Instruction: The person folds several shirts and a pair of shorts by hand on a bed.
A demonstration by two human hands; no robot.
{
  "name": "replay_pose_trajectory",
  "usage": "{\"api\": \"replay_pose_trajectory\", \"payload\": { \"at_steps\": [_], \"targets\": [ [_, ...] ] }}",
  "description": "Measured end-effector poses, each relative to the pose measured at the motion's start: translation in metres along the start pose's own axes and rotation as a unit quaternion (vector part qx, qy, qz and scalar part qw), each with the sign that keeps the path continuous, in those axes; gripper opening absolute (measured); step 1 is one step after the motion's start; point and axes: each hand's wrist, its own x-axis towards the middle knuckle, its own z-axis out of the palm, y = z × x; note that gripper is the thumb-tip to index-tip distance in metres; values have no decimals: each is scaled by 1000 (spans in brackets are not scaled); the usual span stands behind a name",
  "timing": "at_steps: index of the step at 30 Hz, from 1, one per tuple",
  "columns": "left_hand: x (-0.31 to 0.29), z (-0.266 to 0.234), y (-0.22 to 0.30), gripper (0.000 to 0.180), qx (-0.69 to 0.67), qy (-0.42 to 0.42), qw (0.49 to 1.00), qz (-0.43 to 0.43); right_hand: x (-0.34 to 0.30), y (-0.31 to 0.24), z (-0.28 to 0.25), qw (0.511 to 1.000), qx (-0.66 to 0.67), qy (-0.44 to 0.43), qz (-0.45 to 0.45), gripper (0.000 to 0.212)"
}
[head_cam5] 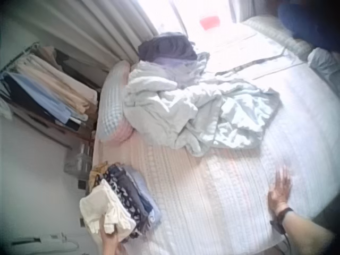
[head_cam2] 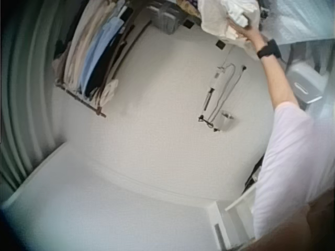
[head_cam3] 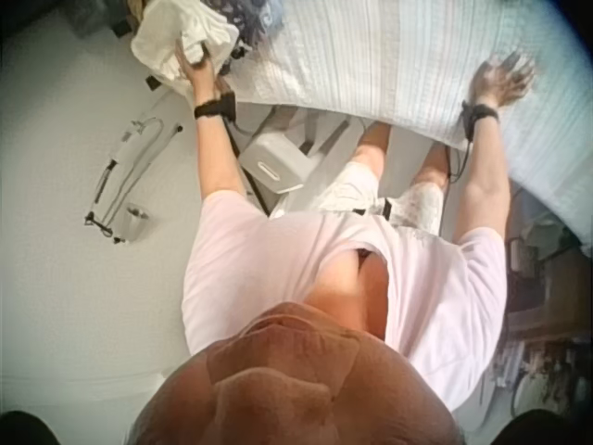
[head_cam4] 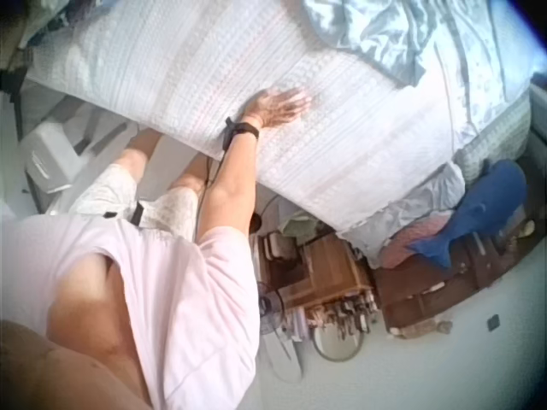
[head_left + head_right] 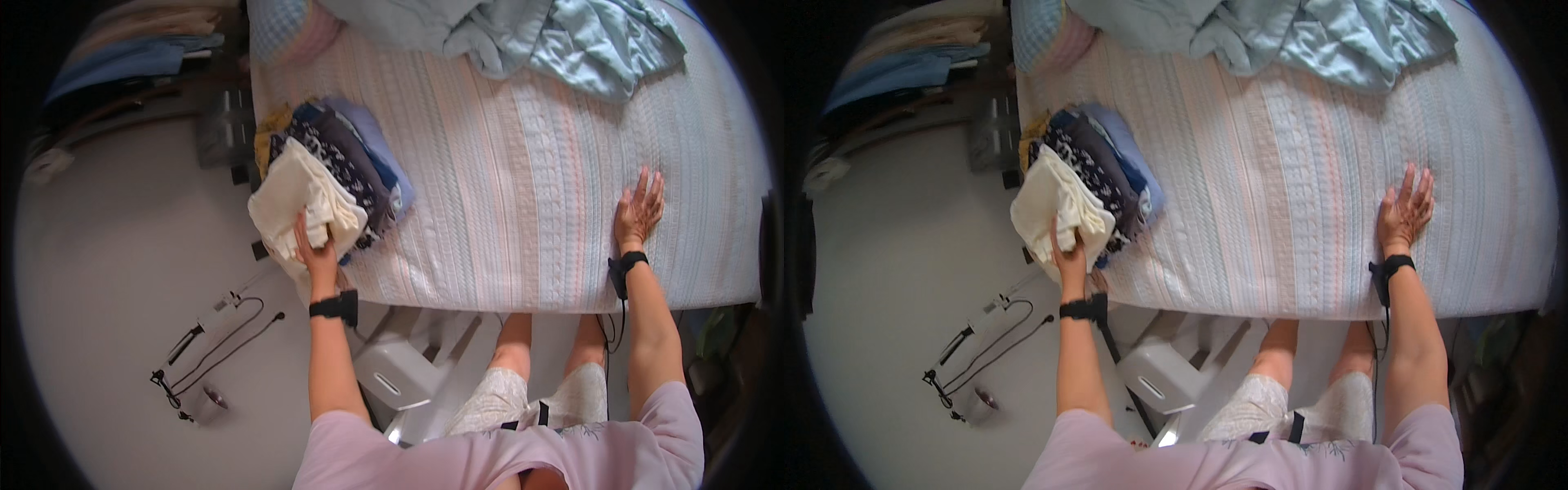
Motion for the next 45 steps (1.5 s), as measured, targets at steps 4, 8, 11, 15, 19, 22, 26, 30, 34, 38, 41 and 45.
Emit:
{"api": "replay_pose_trajectory", "payload": {
  "at_steps": [4,8,11,15,19,22,26,30,34,38,41,45],
  "targets": [
    [1,-39,8,76,-39,-140,989,-1,2,-9,-5,1000,-17,-18,10,62],
    [21,-66,59,71,-46,-89,995,-3,2,-5,-10,999,-28,-28,16,61],
    [35,-45,69,65,-50,-6,999,-20,2,-5,-10,999,-33,-34,18,62],
    [30,14,48,69,88,-90,989,-83,5,-11,-12,999,-6,-36,12,66],
    [42,5,65,70,72,-128,985,-87,7,-9,-20,998,-5,-51,27,66],
    [34,-11,57,74,35,-127,991,-24,6,-10,-18,998,5,-51,25,67],
    [14,-3,134,72,131,-174,976,16,7,-9,-23,997,0,-70,38,68],
    [-9,53,168,78,83,-235,965,85,7,-9,-23,996,0,-77,38,70],
    [-32,118,202,106,-15,-345,938,-8,7,-8,-22,994,-8,-101,40,71],
    [-32,163,240,139,62,-421,891,-159,6,-10,-26,993,7,-108,42,71],
    [-24,178,256,152,90,-425,877,-205,6,-6,-26,994,10,-102,42,70],
    [-21,173,268,149,101,-418,875,-223,8,-10,-29,992,16,-114,45,70]
  ]
}}
